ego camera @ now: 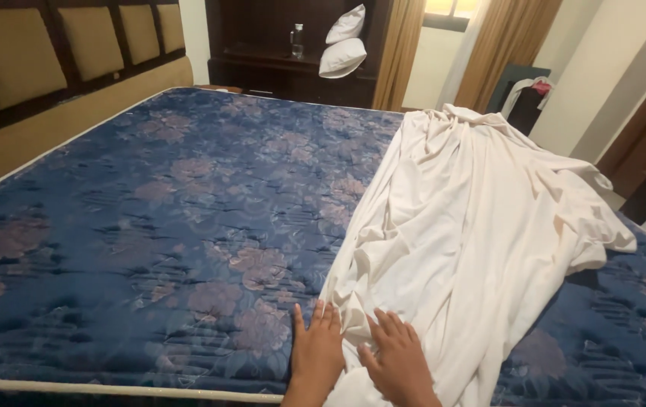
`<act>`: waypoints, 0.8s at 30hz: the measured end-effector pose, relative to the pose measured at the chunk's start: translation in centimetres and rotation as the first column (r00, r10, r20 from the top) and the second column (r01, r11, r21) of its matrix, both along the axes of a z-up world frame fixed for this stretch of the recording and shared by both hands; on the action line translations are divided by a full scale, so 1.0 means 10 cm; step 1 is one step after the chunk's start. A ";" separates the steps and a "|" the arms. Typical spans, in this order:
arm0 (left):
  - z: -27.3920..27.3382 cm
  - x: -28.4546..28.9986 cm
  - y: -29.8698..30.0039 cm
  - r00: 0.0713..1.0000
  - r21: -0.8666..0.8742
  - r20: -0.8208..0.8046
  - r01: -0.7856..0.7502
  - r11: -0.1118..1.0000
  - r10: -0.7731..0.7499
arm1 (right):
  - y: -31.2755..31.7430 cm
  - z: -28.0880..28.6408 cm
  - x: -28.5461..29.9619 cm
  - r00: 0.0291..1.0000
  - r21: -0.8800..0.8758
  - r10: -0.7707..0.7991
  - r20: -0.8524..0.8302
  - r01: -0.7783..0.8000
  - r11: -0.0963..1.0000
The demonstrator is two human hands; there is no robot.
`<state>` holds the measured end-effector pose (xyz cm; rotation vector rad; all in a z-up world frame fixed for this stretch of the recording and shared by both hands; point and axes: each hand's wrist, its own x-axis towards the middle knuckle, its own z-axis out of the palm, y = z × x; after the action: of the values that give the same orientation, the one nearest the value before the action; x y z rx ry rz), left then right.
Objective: The person picks up a white bed sheet from the floor and moves it to a bed with a blue patterned mattress. They then proceed to fold the sheet by hand, smoothing out the fabric and aligning the edges to create a neat rectangular shape on the bed.
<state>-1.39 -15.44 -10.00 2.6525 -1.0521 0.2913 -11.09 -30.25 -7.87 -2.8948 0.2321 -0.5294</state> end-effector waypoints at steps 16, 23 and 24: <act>-1.32 -0.34 0.08 0.981 0.003 -0.011 0.191 0.982 -0.191 | -0.24 -0.78 -0.64 0.967 -0.162 0.173 0.188 -0.144 0.976; 0.49 -0.49 0.48 0.913 -0.259 -0.349 0.124 0.958 -0.212 | -0.13 0.17 -0.49 0.986 0.330 -0.046 0.162 -0.010 0.944; 0.41 -0.35 0.45 0.913 -0.257 -0.350 0.123 0.958 -0.211 | -0.04 0.37 -0.44 0.986 0.331 -0.046 0.161 -0.010 0.943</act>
<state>-4.90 -10.89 -5.87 2.2695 -1.0381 -0.1225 -15.52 -30.64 -4.15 -2.5097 0.2919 -0.6613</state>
